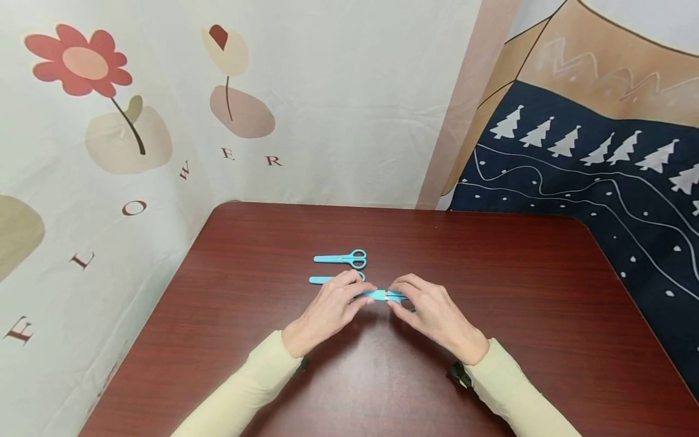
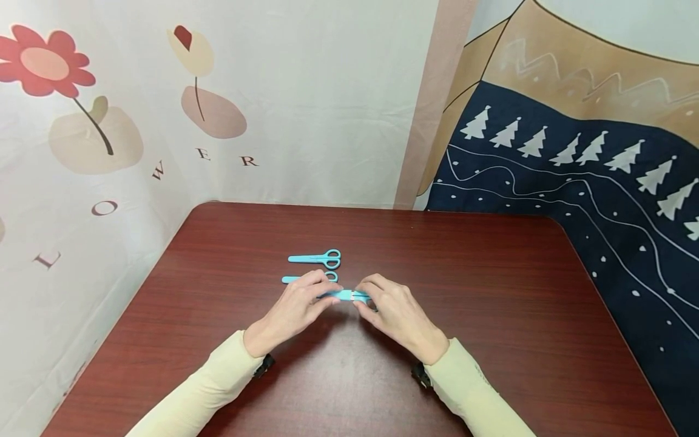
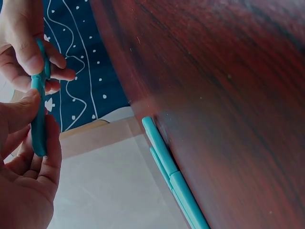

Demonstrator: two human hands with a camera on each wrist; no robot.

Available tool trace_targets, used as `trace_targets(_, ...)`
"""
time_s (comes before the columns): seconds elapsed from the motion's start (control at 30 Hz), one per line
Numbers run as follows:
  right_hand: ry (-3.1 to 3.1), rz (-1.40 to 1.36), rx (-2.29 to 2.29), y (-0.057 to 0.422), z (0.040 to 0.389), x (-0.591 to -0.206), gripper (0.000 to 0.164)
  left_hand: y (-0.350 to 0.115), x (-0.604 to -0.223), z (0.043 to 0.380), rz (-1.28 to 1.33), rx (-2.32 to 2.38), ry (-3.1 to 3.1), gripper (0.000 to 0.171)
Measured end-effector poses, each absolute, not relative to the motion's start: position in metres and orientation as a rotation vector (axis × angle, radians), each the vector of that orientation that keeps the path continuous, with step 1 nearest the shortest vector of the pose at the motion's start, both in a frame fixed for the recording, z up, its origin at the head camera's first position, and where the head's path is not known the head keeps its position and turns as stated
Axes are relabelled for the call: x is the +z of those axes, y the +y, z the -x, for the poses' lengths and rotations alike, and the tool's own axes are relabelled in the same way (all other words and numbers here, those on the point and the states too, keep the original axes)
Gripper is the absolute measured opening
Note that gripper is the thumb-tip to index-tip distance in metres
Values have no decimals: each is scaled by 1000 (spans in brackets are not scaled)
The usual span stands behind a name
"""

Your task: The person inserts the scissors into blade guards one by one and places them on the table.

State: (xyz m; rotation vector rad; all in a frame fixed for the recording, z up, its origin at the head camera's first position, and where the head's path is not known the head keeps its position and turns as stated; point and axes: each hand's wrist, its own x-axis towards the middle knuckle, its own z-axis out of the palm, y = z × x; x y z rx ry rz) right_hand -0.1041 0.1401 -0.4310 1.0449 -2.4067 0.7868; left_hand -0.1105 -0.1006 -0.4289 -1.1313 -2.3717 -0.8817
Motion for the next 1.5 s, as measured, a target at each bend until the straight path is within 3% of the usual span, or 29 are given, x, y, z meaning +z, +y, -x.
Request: trace_targets(1.5, -2534, -1072, 742, 125, 100, -440, 22, -112, -432, 104, 1132, -712, -2556, 16)
